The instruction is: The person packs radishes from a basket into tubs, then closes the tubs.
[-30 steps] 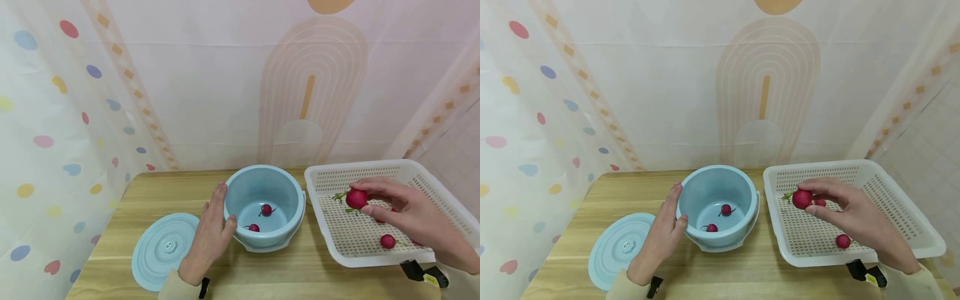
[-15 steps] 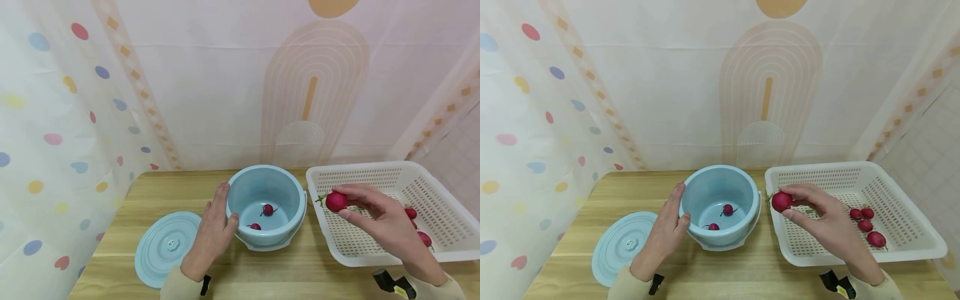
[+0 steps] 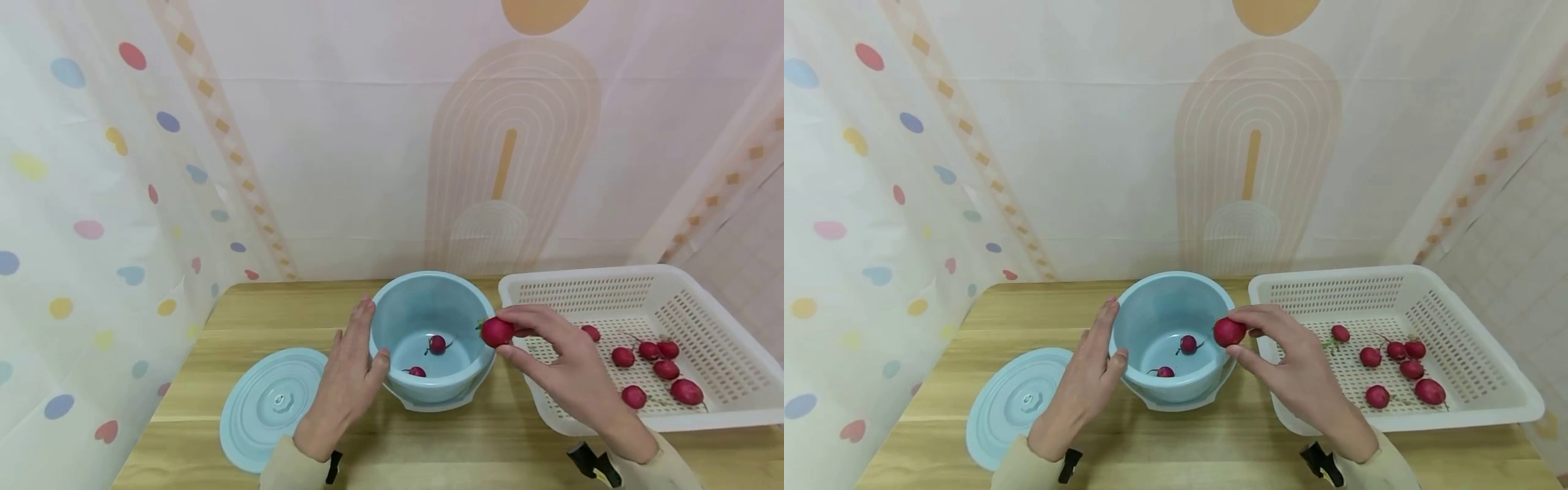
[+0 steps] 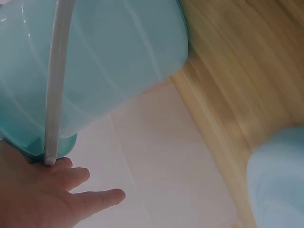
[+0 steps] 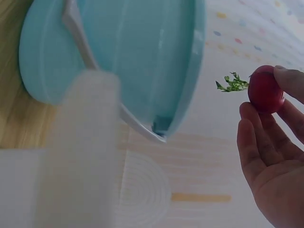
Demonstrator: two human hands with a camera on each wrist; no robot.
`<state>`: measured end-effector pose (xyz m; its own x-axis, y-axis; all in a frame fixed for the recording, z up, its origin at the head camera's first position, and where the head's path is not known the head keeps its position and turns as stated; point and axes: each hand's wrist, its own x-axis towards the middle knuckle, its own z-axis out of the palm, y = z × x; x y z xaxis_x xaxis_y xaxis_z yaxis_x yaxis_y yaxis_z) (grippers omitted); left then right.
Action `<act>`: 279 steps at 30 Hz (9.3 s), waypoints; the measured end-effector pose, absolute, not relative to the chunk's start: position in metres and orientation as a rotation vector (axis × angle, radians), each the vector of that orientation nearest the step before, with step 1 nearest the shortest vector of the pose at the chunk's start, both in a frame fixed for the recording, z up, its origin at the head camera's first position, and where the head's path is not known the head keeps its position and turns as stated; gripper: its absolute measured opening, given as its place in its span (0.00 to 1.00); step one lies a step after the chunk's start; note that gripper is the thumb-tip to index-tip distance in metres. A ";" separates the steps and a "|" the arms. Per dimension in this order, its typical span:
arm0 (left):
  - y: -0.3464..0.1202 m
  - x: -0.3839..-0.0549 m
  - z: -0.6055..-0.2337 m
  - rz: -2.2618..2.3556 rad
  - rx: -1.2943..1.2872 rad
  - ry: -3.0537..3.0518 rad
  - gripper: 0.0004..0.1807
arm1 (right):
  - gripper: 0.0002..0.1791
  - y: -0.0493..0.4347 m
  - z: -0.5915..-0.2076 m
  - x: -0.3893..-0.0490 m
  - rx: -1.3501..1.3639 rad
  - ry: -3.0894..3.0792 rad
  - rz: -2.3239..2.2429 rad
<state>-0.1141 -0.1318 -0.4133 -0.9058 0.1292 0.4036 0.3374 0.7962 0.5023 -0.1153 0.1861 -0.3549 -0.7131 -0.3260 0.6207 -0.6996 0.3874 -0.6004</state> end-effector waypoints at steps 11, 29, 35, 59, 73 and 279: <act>-0.135 -0.113 -0.410 -0.702 -0.386 -2.678 0.40 | 0.27 0.159 -0.370 -0.126 0.911 -2.303 1.048; -0.134 -0.115 -0.413 -0.723 -0.402 -2.654 0.40 | 0.34 0.145 -0.381 -0.117 0.835 -2.623 0.874; -0.134 -0.115 -0.413 -0.736 -0.390 -2.657 0.41 | 0.38 0.163 -0.375 -0.105 0.851 -2.723 0.699; -0.137 -0.118 -0.415 -0.764 -0.377 -2.663 0.41 | 0.40 0.262 -0.354 -0.109 0.771 -2.726 0.313; -0.138 -0.118 -0.414 -0.752 -0.365 -2.675 0.41 | 0.40 0.310 -0.348 -0.150 0.729 -2.842 0.285; -0.126 -0.114 -0.412 -0.792 -0.390 -2.654 0.40 | 0.21 0.140 -0.390 -0.125 0.888 -2.202 0.885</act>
